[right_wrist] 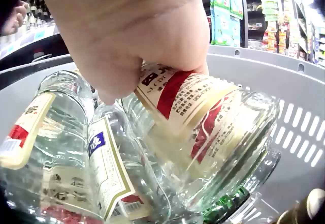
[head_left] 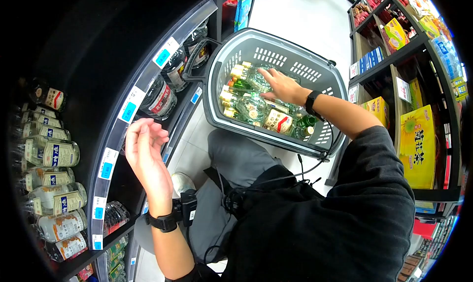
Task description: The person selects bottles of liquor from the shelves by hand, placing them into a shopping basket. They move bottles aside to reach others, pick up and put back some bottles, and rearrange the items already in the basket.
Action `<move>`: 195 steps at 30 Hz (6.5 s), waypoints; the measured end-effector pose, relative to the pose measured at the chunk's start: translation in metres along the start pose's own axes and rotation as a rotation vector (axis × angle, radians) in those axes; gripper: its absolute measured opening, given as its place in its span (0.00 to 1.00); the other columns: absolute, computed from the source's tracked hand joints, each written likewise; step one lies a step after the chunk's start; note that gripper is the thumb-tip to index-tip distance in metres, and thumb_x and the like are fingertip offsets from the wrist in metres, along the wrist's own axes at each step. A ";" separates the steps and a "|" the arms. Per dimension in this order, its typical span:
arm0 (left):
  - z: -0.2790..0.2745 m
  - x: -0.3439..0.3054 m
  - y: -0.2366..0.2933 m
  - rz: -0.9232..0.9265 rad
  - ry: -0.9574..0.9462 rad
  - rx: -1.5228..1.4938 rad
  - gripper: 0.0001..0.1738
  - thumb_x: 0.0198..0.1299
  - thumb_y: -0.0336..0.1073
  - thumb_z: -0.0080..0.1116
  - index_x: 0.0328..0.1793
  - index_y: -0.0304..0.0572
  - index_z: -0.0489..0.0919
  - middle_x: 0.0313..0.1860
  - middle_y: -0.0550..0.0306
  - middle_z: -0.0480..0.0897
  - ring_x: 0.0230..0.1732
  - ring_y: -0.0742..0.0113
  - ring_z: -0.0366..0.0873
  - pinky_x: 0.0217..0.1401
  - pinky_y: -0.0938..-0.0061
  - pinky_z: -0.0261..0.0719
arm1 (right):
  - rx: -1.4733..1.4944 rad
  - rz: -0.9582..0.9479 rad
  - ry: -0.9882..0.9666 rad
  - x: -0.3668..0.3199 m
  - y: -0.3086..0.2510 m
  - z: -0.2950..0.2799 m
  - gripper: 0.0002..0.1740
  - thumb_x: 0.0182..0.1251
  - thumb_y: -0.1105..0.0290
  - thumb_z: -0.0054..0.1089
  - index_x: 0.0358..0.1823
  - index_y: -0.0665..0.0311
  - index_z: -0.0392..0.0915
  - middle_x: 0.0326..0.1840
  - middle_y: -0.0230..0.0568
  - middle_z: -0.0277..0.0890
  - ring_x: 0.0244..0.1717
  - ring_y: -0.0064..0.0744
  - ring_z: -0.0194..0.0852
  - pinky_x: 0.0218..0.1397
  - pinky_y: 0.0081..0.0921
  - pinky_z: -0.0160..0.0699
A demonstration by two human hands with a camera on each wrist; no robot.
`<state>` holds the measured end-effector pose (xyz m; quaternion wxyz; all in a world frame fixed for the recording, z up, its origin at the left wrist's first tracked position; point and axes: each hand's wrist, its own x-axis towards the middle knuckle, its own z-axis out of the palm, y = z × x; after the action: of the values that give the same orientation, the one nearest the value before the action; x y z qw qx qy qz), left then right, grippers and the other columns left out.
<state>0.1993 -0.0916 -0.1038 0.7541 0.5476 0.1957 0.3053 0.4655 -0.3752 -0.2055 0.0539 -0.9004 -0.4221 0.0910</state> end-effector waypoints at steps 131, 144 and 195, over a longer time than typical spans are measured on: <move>-0.015 0.025 -0.012 0.215 0.148 0.258 0.12 0.70 0.30 0.52 0.58 0.40 0.76 0.55 0.56 0.78 0.52 0.69 0.77 0.53 0.73 0.76 | -0.006 -0.078 -0.172 -0.006 -0.077 0.005 0.47 0.56 0.47 0.69 0.68 0.70 0.59 0.53 0.61 0.70 0.49 0.61 0.78 0.51 0.48 0.80; -0.019 0.011 -0.007 0.221 0.157 0.248 0.12 0.70 0.31 0.52 0.58 0.40 0.76 0.55 0.56 0.78 0.51 0.70 0.77 0.53 0.74 0.76 | 0.107 -0.044 0.023 -0.011 -0.057 -0.030 0.50 0.52 0.42 0.71 0.70 0.69 0.65 0.52 0.68 0.75 0.50 0.62 0.80 0.56 0.44 0.79; -0.031 -0.002 0.016 0.334 0.275 0.115 0.09 0.68 0.27 0.56 0.53 0.38 0.74 0.47 0.58 0.77 0.49 0.72 0.75 0.52 0.76 0.73 | 0.824 -0.591 0.673 0.304 -0.488 -0.153 0.48 0.46 0.55 0.80 0.64 0.73 0.65 0.58 0.63 0.75 0.60 0.61 0.75 0.63 0.43 0.76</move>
<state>0.1743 -0.0673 -0.0991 0.6269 0.5676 0.2202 0.4861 0.3222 0.1673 -0.0075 0.5515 -0.6295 -0.5439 -0.0616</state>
